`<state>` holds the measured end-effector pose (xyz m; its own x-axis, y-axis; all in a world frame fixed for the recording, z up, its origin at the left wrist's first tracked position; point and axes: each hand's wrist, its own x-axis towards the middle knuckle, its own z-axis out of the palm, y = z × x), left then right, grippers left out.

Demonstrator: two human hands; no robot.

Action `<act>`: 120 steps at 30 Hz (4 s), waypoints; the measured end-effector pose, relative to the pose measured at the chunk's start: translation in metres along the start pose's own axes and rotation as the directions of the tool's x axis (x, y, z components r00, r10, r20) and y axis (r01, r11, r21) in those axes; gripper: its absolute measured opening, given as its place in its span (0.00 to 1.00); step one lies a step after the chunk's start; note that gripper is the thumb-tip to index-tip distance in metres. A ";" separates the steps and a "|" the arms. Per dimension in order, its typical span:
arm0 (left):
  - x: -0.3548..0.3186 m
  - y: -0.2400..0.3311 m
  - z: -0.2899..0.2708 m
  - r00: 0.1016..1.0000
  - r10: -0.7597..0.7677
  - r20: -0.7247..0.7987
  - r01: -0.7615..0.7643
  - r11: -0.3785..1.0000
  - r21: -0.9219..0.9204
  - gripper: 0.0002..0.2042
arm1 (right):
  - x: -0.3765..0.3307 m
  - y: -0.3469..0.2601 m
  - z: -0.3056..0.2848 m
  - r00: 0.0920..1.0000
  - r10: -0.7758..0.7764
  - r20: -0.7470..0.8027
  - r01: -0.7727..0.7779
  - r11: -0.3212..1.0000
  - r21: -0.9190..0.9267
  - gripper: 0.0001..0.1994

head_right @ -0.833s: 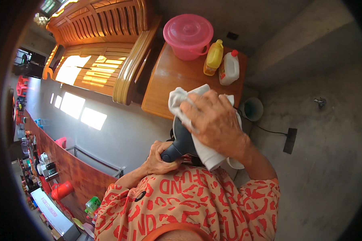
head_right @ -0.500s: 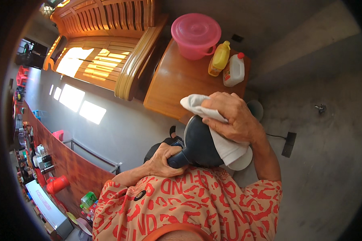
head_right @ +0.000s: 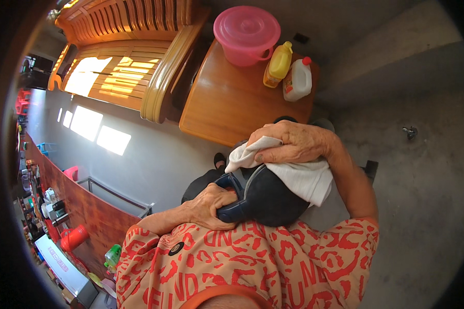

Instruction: The person wipes a black electric kettle and its lid with a white cloth, then cleans the wooden table surface. They proceed to wipe a white plastic bottle and a yellow plastic bottle, handling each item individually before placing them back on the table.

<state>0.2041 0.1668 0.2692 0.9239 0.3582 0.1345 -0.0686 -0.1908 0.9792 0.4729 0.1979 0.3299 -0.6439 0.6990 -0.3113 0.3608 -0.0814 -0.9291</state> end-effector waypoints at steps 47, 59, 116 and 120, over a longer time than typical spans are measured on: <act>-0.014 -0.008 -0.010 0.991 0.132 0.005 -0.132 0.991 0.001 0.18 | -0.004 0.102 0.056 0.889 0.355 -0.288 -0.010 0.645 0.764 0.20; -0.011 -0.005 -0.008 0.987 0.130 0.091 -0.130 0.992 -0.001 0.15 | -0.039 0.052 0.054 0.926 -0.156 -0.344 0.364 0.612 0.702 0.18; -0.011 0.030 -0.036 0.323 -0.314 -0.893 0.245 0.939 -0.241 0.06 | 0.148 0.174 0.136 0.219 -0.426 -0.878 -0.094 0.887 -0.453 0.26; -0.035 0.020 -0.043 0.358 -0.250 -0.899 0.468 0.882 -0.059 0.07 | 0.143 0.122 0.090 0.541 -0.252 -0.802 0.465 0.885 0.035 0.25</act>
<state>0.1542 0.1893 0.2908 0.0096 0.9981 -0.0606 0.3496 0.0535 0.9354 0.3642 0.2244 0.1536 0.1016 0.9687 0.2264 -0.0042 0.2280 -0.9737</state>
